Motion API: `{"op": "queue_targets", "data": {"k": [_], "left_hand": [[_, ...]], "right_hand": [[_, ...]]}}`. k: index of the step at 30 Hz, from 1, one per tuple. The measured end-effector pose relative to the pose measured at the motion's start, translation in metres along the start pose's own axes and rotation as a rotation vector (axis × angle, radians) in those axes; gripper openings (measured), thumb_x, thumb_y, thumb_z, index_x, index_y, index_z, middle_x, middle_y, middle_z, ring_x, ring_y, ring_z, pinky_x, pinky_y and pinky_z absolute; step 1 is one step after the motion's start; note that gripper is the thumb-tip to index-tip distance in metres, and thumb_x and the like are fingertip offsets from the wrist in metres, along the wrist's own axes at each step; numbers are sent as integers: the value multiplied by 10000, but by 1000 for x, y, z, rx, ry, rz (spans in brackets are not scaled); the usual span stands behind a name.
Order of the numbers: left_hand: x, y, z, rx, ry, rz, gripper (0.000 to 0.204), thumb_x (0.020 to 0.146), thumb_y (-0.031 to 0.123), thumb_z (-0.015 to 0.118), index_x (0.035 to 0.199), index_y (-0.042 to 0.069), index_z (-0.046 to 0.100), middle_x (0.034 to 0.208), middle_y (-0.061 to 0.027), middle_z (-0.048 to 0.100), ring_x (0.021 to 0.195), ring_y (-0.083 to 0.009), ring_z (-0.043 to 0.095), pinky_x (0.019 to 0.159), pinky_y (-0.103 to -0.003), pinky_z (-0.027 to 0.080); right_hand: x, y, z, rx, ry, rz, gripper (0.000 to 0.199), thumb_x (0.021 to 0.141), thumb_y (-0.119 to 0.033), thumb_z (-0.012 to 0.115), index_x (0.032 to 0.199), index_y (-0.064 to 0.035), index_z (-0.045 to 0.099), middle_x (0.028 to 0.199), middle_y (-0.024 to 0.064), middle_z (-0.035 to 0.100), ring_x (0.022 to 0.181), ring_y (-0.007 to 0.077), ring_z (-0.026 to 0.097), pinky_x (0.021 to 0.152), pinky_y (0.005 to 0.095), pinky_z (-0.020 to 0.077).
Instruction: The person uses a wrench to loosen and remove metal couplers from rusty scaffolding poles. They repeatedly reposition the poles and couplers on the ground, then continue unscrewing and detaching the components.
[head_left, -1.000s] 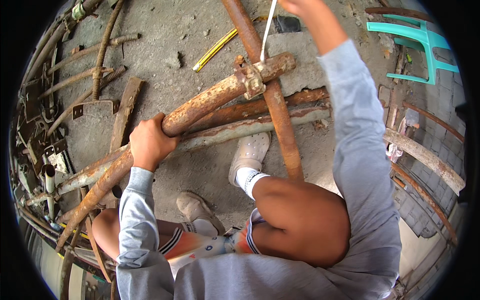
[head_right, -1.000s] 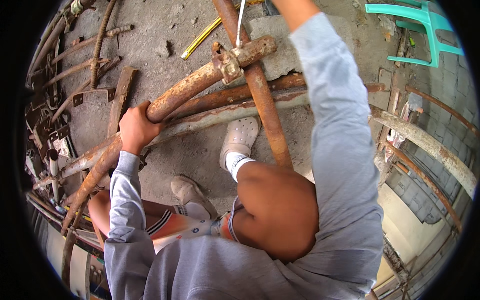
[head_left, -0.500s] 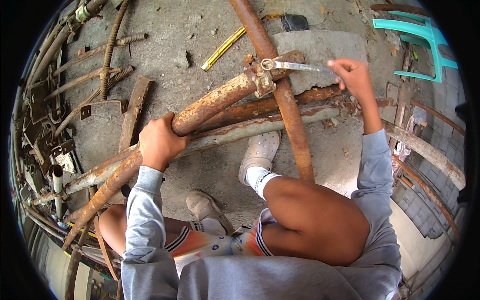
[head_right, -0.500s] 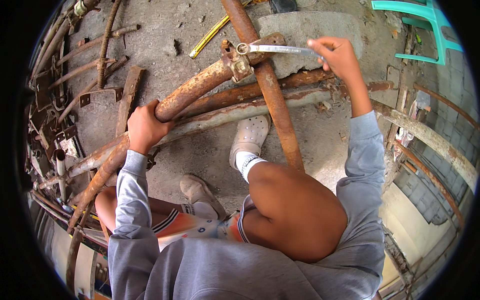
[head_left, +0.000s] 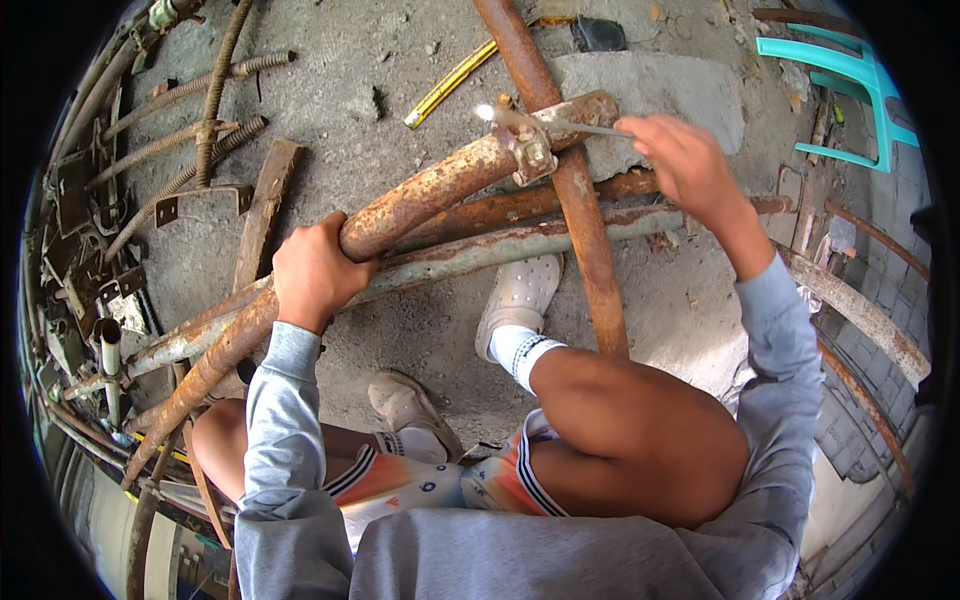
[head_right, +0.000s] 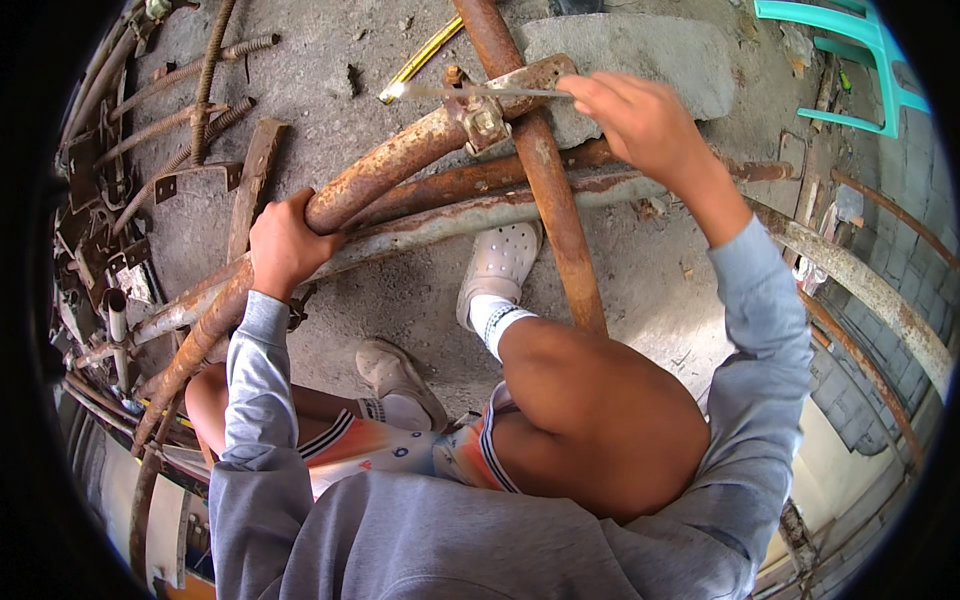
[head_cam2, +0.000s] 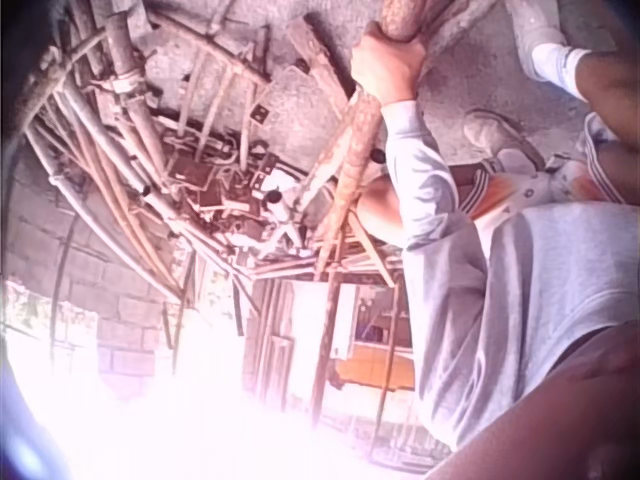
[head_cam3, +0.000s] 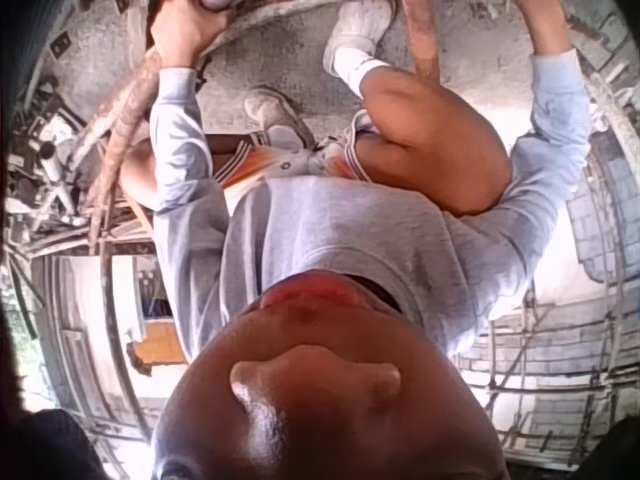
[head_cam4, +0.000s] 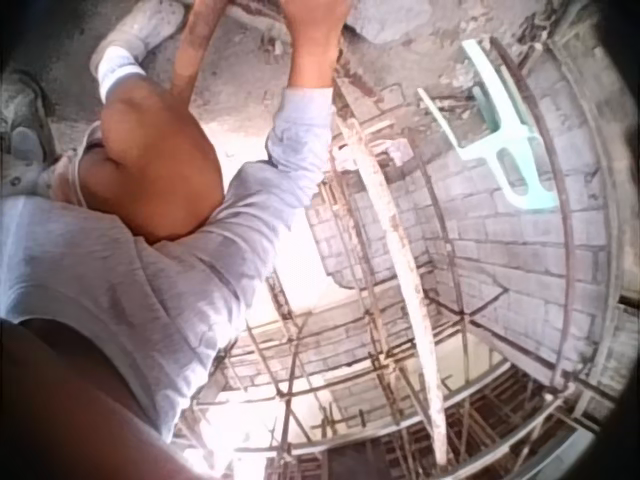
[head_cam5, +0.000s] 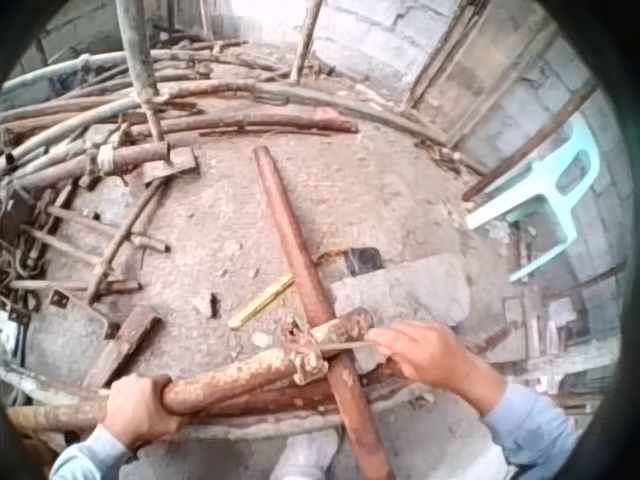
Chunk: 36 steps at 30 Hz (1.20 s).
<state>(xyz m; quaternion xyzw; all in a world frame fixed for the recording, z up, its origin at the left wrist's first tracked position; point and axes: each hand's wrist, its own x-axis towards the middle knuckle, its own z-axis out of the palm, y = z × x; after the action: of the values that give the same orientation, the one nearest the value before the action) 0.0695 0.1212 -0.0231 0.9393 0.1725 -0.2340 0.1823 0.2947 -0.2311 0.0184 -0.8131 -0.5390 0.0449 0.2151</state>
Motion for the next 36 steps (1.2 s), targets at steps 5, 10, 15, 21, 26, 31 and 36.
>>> {"op": "queue_targets", "data": {"k": [5,10,15,21,26,31,36], "left_hand": [[2,0,0,18,-9,28,390,659,356,807,923,82,725,823,-212,723,825,-396,719,762,-471,581],[-4,-2,3,-3,-10,41,405,655,344,819,962,91,742,855,-211,734,837,-394,725,767,-472,586],[1,-2,3,41,-10,10,410,645,344,817,963,98,738,859,-201,738,843,-388,728,775,-475,590],[3,2,1,-2,-12,23,411,634,333,817,937,69,730,829,-215,720,817,-417,706,761,-487,570],[2,-2,3,27,-14,17,412,661,367,813,957,92,733,841,-200,732,824,-392,721,762,-472,583],[6,1,1,5,-19,-10,458,636,341,824,993,70,731,857,-215,724,843,-406,707,774,-483,564],[-2,1,2,5,-34,-7,460,635,332,822,1006,73,740,862,-211,730,847,-401,714,780,-479,568]], "right_hand": [[17,39,-1,-203,-187,-126,319,847,-33,652,1164,-70,642,939,117,655,869,328,635,685,426,523],[17,45,8,-300,-184,-109,294,834,-22,641,1123,-74,645,921,96,640,853,313,626,687,422,515],[17,41,5,-315,-156,-53,255,852,-36,652,1098,-107,653,920,56,649,862,287,635,693,420,522],[10,47,-2,-285,-175,-63,206,892,-115,680,1094,-94,652,947,55,660,870,294,639,717,423,528],[27,39,-7,-270,-206,-65,191,876,-56,673,1065,-59,652,928,101,637,848,326,623,708,437,512],[20,41,-2,-206,-185,-57,177,879,-59,675,1054,-47,657,923,115,640,841,344,616,695,448,502],[17,40,-4,-260,-200,-43,157,890,-72,677,1045,-48,663,923,115,669,855,343,635,684,449,504]]}}
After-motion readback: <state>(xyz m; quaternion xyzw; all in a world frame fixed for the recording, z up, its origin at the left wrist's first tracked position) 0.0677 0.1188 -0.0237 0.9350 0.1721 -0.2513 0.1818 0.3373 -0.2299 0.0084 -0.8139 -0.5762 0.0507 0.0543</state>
